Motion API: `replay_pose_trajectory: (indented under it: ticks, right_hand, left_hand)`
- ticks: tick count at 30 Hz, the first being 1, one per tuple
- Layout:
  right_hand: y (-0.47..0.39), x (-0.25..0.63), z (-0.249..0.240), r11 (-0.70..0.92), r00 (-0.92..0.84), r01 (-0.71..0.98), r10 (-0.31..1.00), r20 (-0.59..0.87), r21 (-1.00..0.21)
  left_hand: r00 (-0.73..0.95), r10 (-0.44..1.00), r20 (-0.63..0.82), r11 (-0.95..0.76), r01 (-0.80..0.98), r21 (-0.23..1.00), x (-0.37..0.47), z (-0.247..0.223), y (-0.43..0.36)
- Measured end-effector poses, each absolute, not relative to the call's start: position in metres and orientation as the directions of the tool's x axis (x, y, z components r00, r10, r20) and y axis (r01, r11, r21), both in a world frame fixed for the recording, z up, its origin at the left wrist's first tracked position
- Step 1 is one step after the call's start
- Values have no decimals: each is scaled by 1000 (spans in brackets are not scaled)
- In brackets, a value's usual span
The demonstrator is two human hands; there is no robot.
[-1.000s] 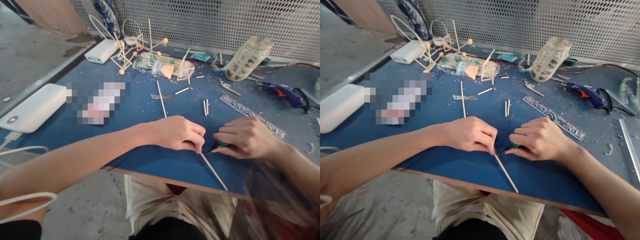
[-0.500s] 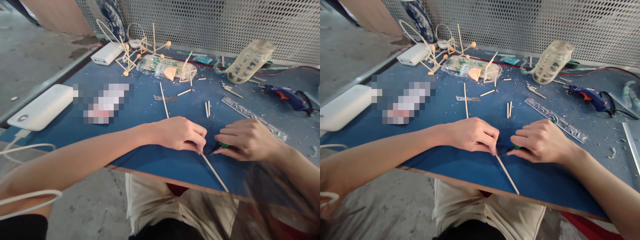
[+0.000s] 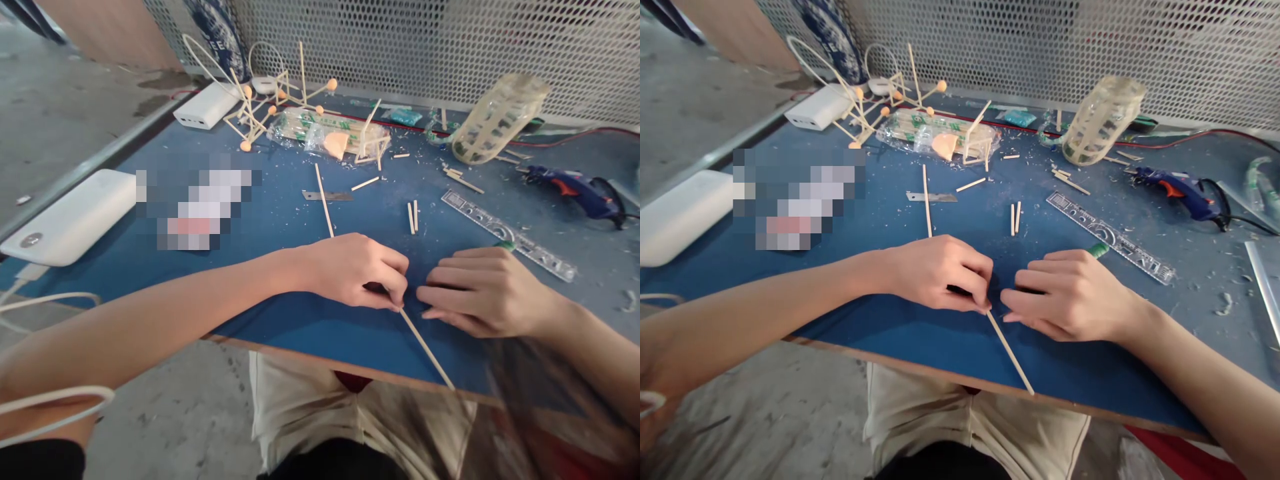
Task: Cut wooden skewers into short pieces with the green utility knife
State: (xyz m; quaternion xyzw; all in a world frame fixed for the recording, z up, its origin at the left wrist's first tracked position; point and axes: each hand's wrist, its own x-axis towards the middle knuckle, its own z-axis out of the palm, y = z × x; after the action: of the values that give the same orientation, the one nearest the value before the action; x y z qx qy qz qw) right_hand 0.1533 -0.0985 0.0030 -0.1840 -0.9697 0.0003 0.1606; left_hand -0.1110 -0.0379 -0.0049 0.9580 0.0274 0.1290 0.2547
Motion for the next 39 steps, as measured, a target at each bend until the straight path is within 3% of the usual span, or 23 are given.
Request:
replay_pose_trajectory:
  ticks: [9, 20, 31, 39]
  right_hand:
    - [-102, 149, -1, 931, -899, 359, 325, 295, 70]
    - [-103, 147, 0, 934, -910, 348, 317, 268, 78]
    - [-102, 141, 8, 932, -922, 362, 357, 151, 7]
    - [-102, 148, 3, 927, -901, 371, 374, 220, -58]
  left_hand:
    - [971, 98, 218, -873, -22, 487, -111, -3, -38]
    - [973, 88, 215, -871, -29, 491, -110, -4, -38]
    - [967, 109, 231, -825, -42, 563, -107, -3, -35]
    - [980, 89, 178, -799, -36, 601, -107, -2, -35]
